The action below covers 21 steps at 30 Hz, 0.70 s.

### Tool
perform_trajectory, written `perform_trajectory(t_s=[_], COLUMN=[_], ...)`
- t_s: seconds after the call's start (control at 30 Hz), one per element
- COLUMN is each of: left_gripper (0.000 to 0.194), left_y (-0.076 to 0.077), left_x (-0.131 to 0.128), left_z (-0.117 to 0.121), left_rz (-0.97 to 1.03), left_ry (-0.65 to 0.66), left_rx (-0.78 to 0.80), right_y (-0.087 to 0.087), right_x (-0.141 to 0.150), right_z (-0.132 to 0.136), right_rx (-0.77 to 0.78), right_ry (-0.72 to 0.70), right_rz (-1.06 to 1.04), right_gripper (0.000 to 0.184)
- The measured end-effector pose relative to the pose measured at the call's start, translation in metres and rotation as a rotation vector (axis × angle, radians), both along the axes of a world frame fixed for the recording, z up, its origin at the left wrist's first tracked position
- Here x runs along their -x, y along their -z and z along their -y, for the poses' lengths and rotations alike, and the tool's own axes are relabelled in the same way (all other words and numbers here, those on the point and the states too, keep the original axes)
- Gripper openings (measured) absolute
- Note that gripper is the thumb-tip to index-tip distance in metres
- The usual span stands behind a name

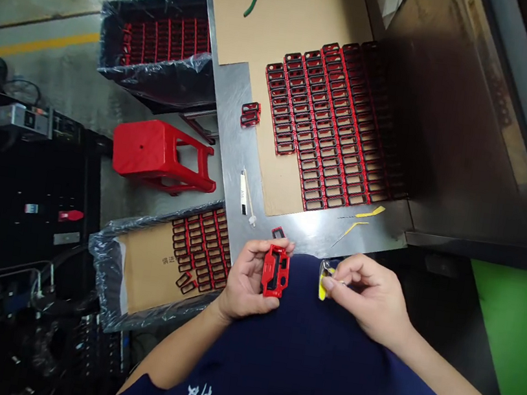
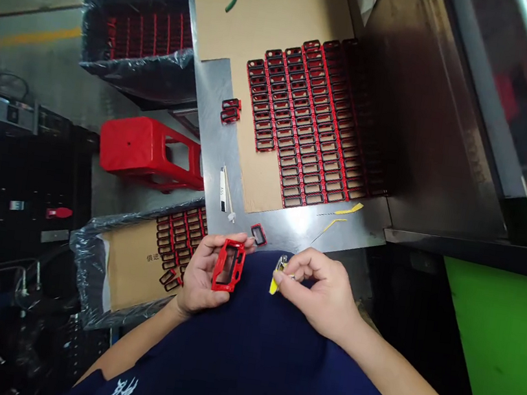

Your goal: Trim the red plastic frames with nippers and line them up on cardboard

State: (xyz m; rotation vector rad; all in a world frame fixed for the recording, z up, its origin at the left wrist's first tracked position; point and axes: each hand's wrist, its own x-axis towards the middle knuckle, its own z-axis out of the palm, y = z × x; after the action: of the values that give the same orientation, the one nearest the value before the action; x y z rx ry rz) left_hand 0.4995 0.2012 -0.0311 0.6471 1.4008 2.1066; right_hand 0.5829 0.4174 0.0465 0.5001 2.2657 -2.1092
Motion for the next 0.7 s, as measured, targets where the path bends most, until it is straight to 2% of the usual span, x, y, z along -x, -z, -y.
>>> perform_trajectory(t_s=[0.1,0.23,0.3,0.37,0.43,0.53,0.7], left_gripper=[0.068,0.069,0.07,0.072,0.072,0.07,0.068], left_y=[0.0,-0.001,0.0,0.0,0.001,0.001,-0.001], left_x=[-0.001,0.0,0.0,-0.001,-0.001,-0.001,-0.001], left_z=[0.0,-0.001,-0.001,-0.001,-0.001,-0.001,-0.004], left_rz=[-0.022,-0.04,-0.061,-0.083,-0.091,-0.095,-0.136], left_ry=[-0.001,-0.014,-0.024,-0.024,-0.028,-0.036,-0.043], left_rx=[-0.024,-0.033,-0.023,-0.027,-0.031,0.003,0.016], right_y=[0.011,0.023,0.024,0.019,0.011,0.001,0.001], right_x=[0.001,0.003,0.006,0.01,0.013,0.014,0.01], right_z=[-0.007,-0.018,-0.018,-0.016,-0.013,-0.012,-0.019], right_rx=[0.109,0.299,0.3,0.162,-0.044,-0.283,-0.427], right_ry=[-0.047,-0.356,-0.492,-0.573,-0.625,-0.674,-0.743], right_rz=[0.054,0.152,0.211,0.242,0.233,0.221,0.257], right_gripper=[0.028,0.039,0.04,0.037,0.031,0.017,0.007])
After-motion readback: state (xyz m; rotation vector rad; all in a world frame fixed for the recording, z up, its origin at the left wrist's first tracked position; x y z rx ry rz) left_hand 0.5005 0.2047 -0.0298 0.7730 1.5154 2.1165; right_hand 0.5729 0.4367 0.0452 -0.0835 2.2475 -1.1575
